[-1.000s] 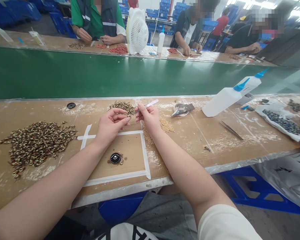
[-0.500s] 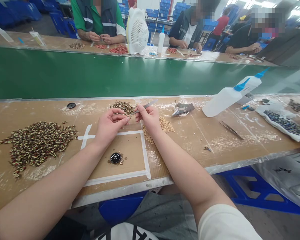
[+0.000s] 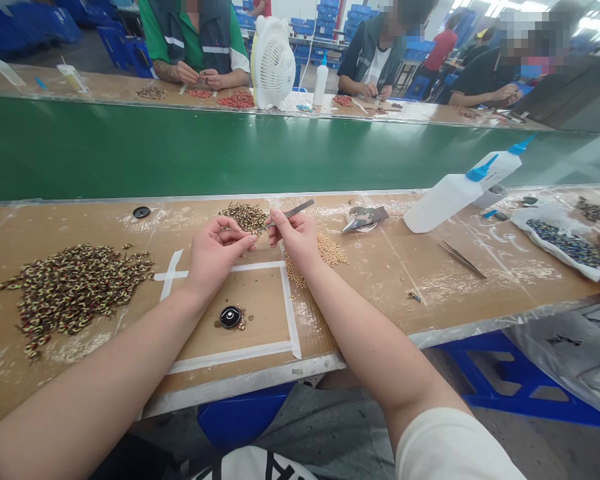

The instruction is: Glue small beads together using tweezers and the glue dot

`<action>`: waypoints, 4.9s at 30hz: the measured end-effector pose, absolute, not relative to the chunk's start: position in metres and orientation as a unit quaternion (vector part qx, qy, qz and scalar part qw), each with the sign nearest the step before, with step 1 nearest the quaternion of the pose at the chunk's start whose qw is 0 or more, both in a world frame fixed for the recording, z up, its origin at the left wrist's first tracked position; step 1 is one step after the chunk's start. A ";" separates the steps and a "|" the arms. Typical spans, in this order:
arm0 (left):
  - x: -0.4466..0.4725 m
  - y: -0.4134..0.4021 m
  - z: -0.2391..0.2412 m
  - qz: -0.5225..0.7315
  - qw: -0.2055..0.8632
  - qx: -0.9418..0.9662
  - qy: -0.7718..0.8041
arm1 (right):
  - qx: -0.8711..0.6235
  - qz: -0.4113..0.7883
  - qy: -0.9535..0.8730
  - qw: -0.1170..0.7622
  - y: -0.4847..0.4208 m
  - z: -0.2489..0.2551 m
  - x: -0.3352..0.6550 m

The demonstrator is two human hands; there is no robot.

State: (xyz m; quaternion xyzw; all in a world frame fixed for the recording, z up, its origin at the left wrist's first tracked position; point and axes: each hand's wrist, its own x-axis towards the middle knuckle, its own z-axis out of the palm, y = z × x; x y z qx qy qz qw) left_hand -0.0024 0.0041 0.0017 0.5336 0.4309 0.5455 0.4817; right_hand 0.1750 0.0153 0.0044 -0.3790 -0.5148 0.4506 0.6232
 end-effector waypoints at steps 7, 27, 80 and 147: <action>-0.003 0.007 0.000 0.547 0.521 0.511 0.411 | -0.374 0.454 -0.517 0.621 0.016 0.006 0.176; -0.018 0.012 -0.005 0.387 0.266 0.731 0.495 | -0.592 0.230 -0.621 0.459 0.040 0.008 0.231; -0.004 -0.001 0.016 0.403 0.751 0.412 0.324 | -0.337 0.470 -0.571 0.583 0.015 0.016 0.190; -0.212 0.067 0.069 -0.108 0.082 0.740 0.658 | -0.252 0.593 -0.499 0.579 0.019 0.007 0.173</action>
